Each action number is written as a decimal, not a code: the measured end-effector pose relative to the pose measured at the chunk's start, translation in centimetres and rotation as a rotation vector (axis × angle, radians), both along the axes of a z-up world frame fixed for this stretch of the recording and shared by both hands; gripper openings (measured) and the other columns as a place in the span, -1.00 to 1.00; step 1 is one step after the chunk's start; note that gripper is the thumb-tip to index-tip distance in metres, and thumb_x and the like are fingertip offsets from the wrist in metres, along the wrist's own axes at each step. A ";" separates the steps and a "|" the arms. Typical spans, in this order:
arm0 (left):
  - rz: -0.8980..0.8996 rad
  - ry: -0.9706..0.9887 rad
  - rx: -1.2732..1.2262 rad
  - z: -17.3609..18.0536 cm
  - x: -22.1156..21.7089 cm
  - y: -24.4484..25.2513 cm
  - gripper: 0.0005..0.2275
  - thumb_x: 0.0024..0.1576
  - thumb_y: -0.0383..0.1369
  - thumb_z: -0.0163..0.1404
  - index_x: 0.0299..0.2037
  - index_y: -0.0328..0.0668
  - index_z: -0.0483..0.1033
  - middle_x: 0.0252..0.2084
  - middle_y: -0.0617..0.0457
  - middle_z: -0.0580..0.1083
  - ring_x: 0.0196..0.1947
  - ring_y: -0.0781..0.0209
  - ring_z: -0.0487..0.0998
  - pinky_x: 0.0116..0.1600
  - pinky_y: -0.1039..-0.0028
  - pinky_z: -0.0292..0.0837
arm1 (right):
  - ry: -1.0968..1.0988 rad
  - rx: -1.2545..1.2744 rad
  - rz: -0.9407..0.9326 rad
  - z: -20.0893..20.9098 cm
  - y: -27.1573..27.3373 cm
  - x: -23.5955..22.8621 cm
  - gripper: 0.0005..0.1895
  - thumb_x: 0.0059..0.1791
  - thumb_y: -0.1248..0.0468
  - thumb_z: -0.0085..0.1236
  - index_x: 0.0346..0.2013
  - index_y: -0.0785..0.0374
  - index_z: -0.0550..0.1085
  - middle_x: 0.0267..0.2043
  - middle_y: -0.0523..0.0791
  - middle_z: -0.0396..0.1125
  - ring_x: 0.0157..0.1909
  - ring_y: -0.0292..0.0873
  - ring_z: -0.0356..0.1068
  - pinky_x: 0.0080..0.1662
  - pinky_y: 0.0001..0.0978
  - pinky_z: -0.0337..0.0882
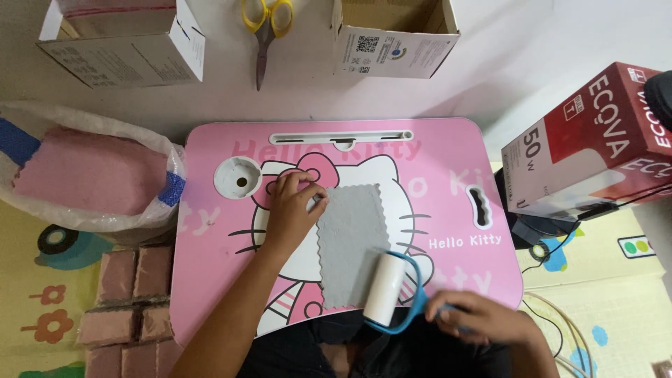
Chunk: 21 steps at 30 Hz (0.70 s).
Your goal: The person uses a lint roller to remove debris from a small pink cloth and a larger grey cloth on a table, then places the pink cloth into a clear plastic bag.
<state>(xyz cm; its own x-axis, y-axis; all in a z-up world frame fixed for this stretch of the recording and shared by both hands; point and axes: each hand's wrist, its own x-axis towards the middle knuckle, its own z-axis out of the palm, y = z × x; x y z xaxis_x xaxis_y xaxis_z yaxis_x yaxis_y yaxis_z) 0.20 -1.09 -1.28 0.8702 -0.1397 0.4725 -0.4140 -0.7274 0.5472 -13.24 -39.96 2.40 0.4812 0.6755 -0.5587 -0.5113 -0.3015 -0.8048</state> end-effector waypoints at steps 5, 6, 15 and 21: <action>0.003 -0.006 -0.016 0.1 -0.1 -0.1 -0.92 0.07 -0.39 0.24 -0.29 -0.02 0.60 -0.02 0.03 0.42 0.14 -0.01 0.36 0.12 0.13 0.35 | -0.024 -0.090 -0.346 -1.1 2.9 -6.3 -0.71 0.12 0.17 -0.04 0.04 0.22 0.51 -0.39 0.01 0.27 -0.61 -0.27 0.09 -0.60 -0.57 0.03; 0.004 -0.001 -0.015 0.0 -0.1 -0.1 -0.91 0.07 -0.38 0.24 -0.28 -0.03 0.60 -0.03 0.03 0.41 0.14 -0.01 0.36 0.11 0.13 0.36 | -0.014 -0.102 -0.482 -1.5 4.2 -7.4 -0.71 0.11 0.14 -0.01 0.03 0.18 0.51 -0.38 0.04 0.30 -0.55 -0.23 0.12 -0.56 -0.53 0.05; -0.011 0.126 -0.361 1.5 -0.2 0.5 -0.68 0.36 -0.23 -0.27 0.06 -0.13 0.55 0.06 -0.03 0.41 -0.04 0.12 0.51 0.05 0.32 0.45 | -0.354 -0.372 -0.604 5.6 18.8 2.2 -0.68 0.09 0.11 -0.20 -0.03 -0.02 0.52 -0.11 -0.26 0.37 -0.27 -0.37 0.23 -0.11 -0.58 0.22; 0.054 0.057 -0.467 1.3 0.0 1.0 -0.65 0.40 -0.23 -0.37 0.15 -0.21 0.43 0.07 -0.08 0.46 0.08 0.05 0.45 0.13 0.31 0.37 | -0.270 -0.056 -0.595 6.4 21.4 7.8 -0.74 0.20 0.12 -0.27 0.06 0.04 0.39 -0.52 -0.11 0.13 -0.71 -0.28 -0.10 -0.64 -0.48 0.00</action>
<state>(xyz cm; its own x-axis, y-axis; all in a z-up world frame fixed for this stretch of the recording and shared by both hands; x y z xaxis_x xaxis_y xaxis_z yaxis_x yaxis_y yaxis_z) 0.16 -0.14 0.00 0.8969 0.1223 0.4250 -0.3419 -0.4178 0.8418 -5.40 -18.56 8.77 0.8921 0.2240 -0.3924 -0.3857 -0.0748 -0.9196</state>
